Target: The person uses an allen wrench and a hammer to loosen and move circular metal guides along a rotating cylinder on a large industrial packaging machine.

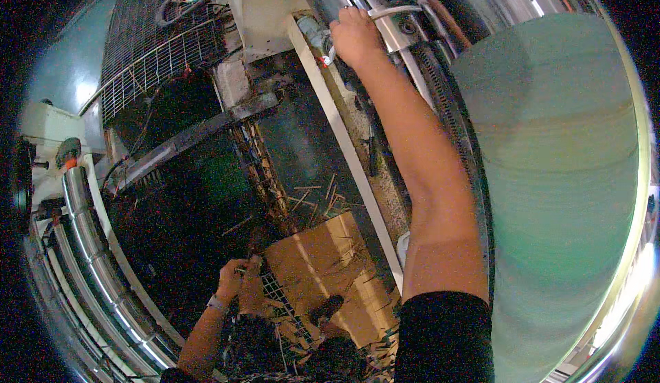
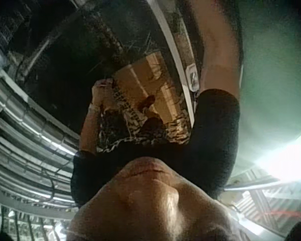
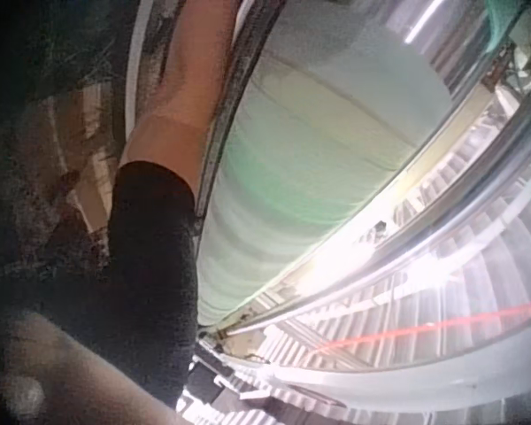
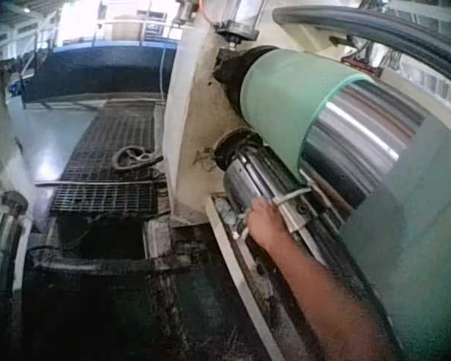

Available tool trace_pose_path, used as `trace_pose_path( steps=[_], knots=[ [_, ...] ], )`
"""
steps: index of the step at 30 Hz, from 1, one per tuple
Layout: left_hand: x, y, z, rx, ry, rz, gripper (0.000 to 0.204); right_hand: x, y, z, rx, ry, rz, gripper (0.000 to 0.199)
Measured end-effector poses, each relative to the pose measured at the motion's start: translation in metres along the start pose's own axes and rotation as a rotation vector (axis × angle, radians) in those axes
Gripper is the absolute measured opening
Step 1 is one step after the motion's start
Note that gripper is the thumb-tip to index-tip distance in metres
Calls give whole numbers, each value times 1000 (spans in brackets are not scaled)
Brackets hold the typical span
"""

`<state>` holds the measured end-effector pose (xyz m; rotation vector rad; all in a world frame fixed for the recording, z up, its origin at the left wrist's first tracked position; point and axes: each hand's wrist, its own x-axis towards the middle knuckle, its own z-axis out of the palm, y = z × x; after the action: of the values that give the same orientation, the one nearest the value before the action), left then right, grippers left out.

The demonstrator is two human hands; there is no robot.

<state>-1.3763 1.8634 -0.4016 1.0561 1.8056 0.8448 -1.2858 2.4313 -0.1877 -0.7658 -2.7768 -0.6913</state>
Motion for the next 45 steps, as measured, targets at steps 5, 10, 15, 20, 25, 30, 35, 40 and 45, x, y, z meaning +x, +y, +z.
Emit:
trace_pose_path(
  steps=[5,10,15,20,25,30,35,40,45],
  knots=[
    [0,9,-11,-282,56,-187,23,-39,-10,-18,-32,-50,42,15],
    [-2,-4,-14,-66,40,-57,29,-124,-32,-70,-17,-148,125,11],
    [3,20,-6,-185,-60,-180,31,-213,-51,-120,122,-273,225,9],
    [26,53,-7,-274,-168,-153,25,-296,-72,-162,198,-348,422,11],
    [43,121,1,-607,-349,-80,27,-342,-109,-211,269,-348,690,10],
    [15,234,40,-310,-519,541,31,-401,-234,-271,1128,-639,1242,18],
    [-105,294,68,-45,-890,819,49,-445,-340,-337,1864,253,1930,28],
    [-206,295,88,298,-877,1087,60,-517,-390,-389,1780,532,2224,22],
    [-299,263,109,554,-1216,1066,64,-610,-441,-455,1517,1055,2347,22]
  ],
)
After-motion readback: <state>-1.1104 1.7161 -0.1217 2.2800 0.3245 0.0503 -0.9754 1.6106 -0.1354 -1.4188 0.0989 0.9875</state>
